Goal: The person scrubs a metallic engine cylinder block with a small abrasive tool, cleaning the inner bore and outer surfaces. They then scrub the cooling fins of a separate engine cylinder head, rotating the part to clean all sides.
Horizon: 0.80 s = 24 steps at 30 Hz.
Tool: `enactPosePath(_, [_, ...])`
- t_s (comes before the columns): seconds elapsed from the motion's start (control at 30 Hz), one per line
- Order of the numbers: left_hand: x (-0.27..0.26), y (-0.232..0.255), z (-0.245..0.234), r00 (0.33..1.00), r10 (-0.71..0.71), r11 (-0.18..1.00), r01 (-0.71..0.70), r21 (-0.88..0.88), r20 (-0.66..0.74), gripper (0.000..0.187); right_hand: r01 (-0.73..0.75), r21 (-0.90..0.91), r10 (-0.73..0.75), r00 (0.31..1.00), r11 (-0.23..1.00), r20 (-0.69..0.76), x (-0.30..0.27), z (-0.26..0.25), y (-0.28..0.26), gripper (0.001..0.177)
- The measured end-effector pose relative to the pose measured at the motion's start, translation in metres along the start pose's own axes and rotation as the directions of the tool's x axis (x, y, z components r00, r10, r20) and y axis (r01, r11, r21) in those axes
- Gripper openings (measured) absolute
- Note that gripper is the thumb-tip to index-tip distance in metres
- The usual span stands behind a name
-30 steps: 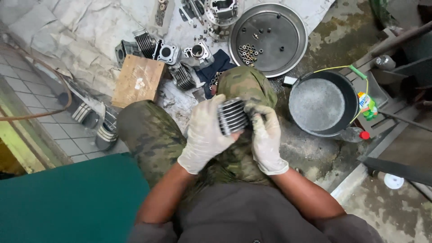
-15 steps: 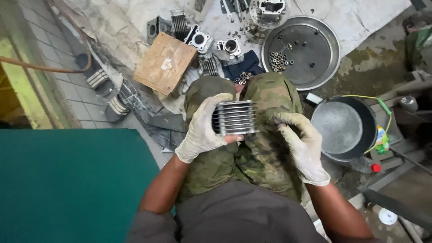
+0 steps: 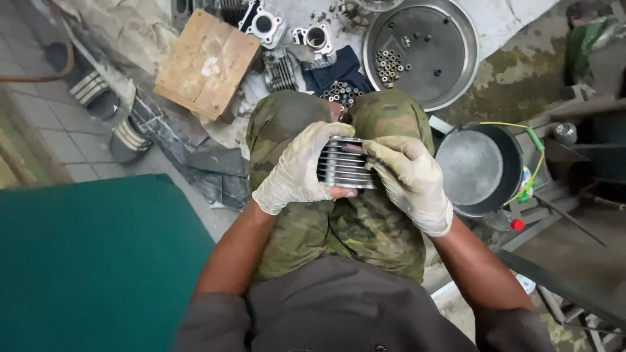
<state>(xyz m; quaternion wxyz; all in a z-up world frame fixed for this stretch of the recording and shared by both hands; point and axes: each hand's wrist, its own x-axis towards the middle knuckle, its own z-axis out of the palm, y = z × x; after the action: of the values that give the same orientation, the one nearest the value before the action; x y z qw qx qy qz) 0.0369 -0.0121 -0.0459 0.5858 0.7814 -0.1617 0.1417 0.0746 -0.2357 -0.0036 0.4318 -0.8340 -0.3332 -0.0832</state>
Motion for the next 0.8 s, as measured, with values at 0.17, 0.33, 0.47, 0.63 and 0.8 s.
enactPosePath(0.17, [-0.003,-0.004,-0.005,1.0,-0.029,0.999,0.029,-0.044,-0.007,0.092,0.068,-0.045,-0.065,0.997,0.997,0.048,0.009,0.0,0.013,0.017])
enactPosePath(0.33, [0.0,0.002,-0.007,0.999,-0.036,0.998,0.037,-0.044,0.009,0.092,-0.123,-0.012,0.123,0.976,0.992,0.178,0.024,-0.012,-0.003,0.016])
enactPosePath(0.47, [0.0,0.004,-0.002,1.0,-0.01,1.0,0.009,0.017,0.02,0.089,0.196,-0.206,-0.162,0.972,0.959,0.171,0.017,-0.021,0.0,0.014])
enactPosePath(0.63, [0.003,0.006,0.001,1.0,-0.015,1.0,0.015,-0.015,0.006,0.088,0.262,-0.284,-0.233,0.963,0.922,0.133,0.004,-0.009,0.024,0.017])
enactPosePath(0.8, [0.005,0.012,0.003,1.0,-0.023,1.0,0.023,0.005,0.001,0.091,0.057,-0.221,-0.001,0.97,0.974,0.244,0.022,-0.018,0.003,0.01])
